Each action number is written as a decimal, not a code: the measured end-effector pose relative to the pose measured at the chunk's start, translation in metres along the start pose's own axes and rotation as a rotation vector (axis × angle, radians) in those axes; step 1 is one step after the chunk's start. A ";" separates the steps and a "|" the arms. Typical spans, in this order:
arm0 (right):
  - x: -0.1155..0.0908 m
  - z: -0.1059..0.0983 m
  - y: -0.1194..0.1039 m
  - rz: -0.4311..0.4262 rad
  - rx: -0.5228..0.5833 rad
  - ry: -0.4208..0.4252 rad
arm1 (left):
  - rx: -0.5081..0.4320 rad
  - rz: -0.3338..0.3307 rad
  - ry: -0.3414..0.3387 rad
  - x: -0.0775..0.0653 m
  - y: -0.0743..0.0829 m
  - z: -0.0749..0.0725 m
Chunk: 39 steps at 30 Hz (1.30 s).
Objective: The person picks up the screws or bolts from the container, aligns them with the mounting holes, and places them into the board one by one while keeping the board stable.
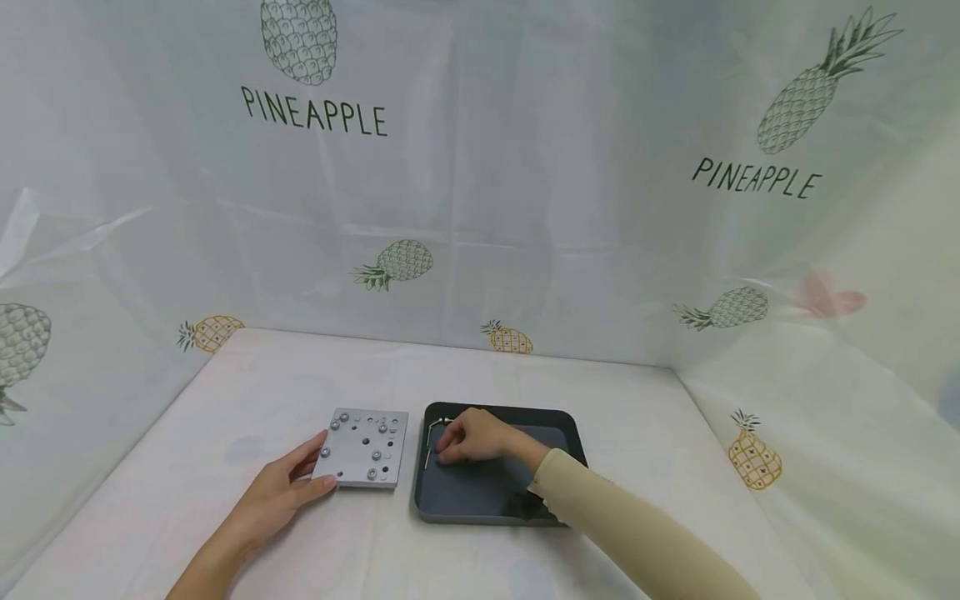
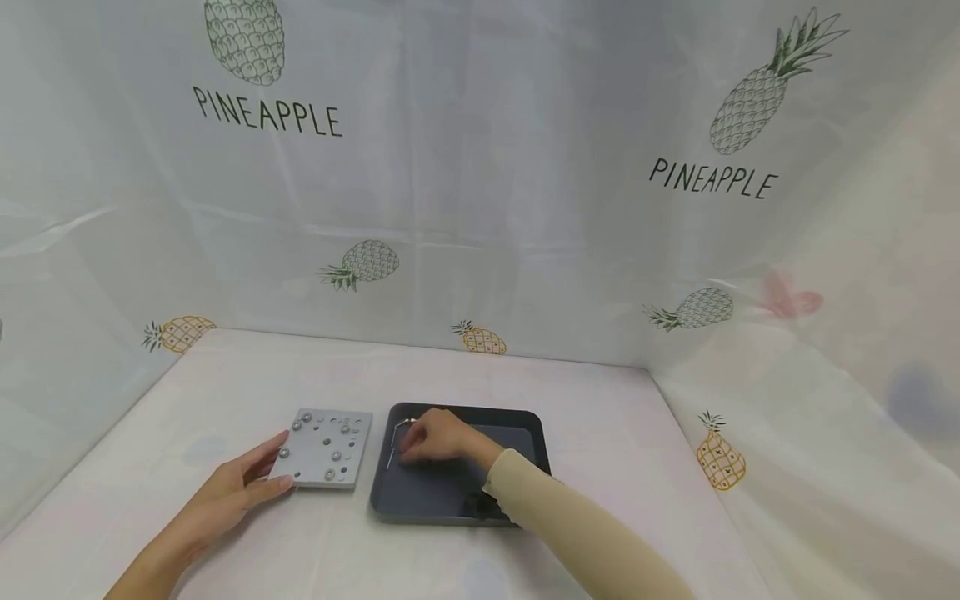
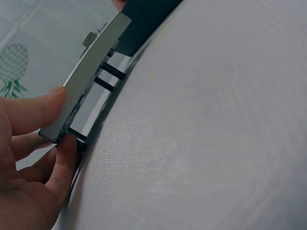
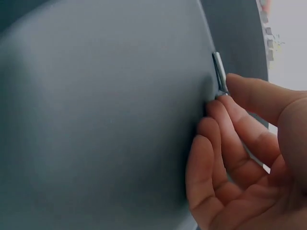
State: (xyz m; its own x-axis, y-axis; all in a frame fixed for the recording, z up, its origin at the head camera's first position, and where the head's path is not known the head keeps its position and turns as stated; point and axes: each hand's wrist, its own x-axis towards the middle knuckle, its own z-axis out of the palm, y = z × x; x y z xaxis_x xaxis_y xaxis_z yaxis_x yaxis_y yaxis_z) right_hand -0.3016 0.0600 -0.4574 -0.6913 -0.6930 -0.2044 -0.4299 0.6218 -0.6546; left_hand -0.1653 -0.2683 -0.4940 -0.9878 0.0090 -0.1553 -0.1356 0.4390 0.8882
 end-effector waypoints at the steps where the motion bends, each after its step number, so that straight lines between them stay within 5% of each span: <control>1: 0.001 0.001 0.000 0.007 -0.003 0.012 | 0.003 0.001 0.001 0.000 0.000 0.000; 20: 0.012 0.014 -0.016 0.131 -0.035 0.118 | -0.004 -0.018 0.003 0.001 0.001 0.000; 39: 0.013 0.014 -0.022 0.182 -0.030 0.109 | -0.015 -0.013 -0.002 0.000 0.001 -0.001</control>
State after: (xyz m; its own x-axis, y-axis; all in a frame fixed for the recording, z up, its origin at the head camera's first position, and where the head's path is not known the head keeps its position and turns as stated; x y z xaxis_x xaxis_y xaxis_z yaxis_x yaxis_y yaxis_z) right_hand -0.2931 0.0324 -0.4557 -0.8171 -0.5257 -0.2367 -0.3080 0.7451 -0.5916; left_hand -0.1657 -0.2691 -0.4931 -0.9858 0.0053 -0.1676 -0.1495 0.4252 0.8927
